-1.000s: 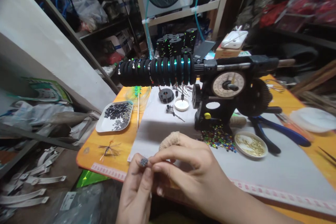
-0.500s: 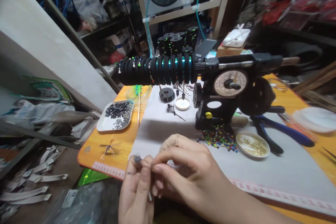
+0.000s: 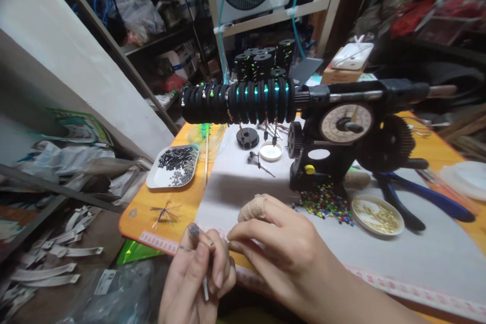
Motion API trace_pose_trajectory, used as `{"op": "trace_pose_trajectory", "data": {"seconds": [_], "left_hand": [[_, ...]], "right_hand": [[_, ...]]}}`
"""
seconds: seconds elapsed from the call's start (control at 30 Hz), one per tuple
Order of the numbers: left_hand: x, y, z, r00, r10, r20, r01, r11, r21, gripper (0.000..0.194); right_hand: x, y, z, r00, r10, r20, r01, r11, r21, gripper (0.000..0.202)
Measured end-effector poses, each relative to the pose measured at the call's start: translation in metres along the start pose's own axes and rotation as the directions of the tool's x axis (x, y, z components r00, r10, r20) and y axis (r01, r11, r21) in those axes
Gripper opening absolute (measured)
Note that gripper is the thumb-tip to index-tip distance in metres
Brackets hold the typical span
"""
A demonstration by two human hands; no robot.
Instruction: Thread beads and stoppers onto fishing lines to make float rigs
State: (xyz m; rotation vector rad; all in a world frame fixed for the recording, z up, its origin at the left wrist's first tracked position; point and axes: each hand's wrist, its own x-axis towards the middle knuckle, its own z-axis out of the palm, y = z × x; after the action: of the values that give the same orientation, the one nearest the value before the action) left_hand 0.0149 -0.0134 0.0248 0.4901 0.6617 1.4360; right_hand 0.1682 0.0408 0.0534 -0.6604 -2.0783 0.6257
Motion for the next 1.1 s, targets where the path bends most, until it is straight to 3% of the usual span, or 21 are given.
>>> {"op": "trace_pose_trajectory", "data": {"seconds": [0.3, 0.53, 0.73, 0.8, 0.9, 1.0, 1.1], "left_hand": [[0.001, -0.002, 0.001, 1.0, -0.007, -0.028, 0.006, 1.0, -0.01, 0.03], [-0.001, -0.007, 0.005, 0.981, -0.087, -0.175, 0.096, 0.994, 0.045, 0.037], [-0.001, -0.012, 0.009, 0.968, -0.065, -0.242, 0.074, 0.997, 0.03, 0.034], [0.001, -0.015, 0.011, 0.968, 0.014, -0.252, -0.011, 1.0, 0.013, 0.031], [0.004, -0.02, 0.012, 0.946, 0.239, -0.221, -0.24, 0.971, 0.024, 0.025], [0.006, -0.016, 0.008, 0.887, 0.414, -0.206, -0.417, 0.909, 0.032, 0.021], [0.013, 0.013, -0.007, 0.805, 0.56, -0.197, -0.534, 0.828, 0.171, 0.021]], "right_hand": [[-0.002, 0.0, 0.0, 1.0, 0.006, -0.015, -0.006, 1.0, 0.015, 0.013], [-0.003, 0.005, 0.004, 0.997, 0.07, -0.043, -0.063, 0.988, 0.138, 0.016], [-0.002, 0.0, 0.004, 0.995, 0.098, -0.035, -0.092, 0.986, 0.14, 0.015], [-0.002, -0.002, 0.005, 0.995, 0.099, -0.02, -0.096, 0.99, 0.107, 0.014], [-0.008, -0.003, 0.007, 0.997, 0.064, 0.039, -0.065, 0.997, 0.038, 0.014], [-0.016, 0.002, 0.007, 0.997, 0.006, 0.075, 0.001, 0.996, -0.084, 0.017], [-0.022, 0.006, 0.004, 0.998, 0.0, 0.055, 0.012, 0.976, -0.218, 0.02]]}}
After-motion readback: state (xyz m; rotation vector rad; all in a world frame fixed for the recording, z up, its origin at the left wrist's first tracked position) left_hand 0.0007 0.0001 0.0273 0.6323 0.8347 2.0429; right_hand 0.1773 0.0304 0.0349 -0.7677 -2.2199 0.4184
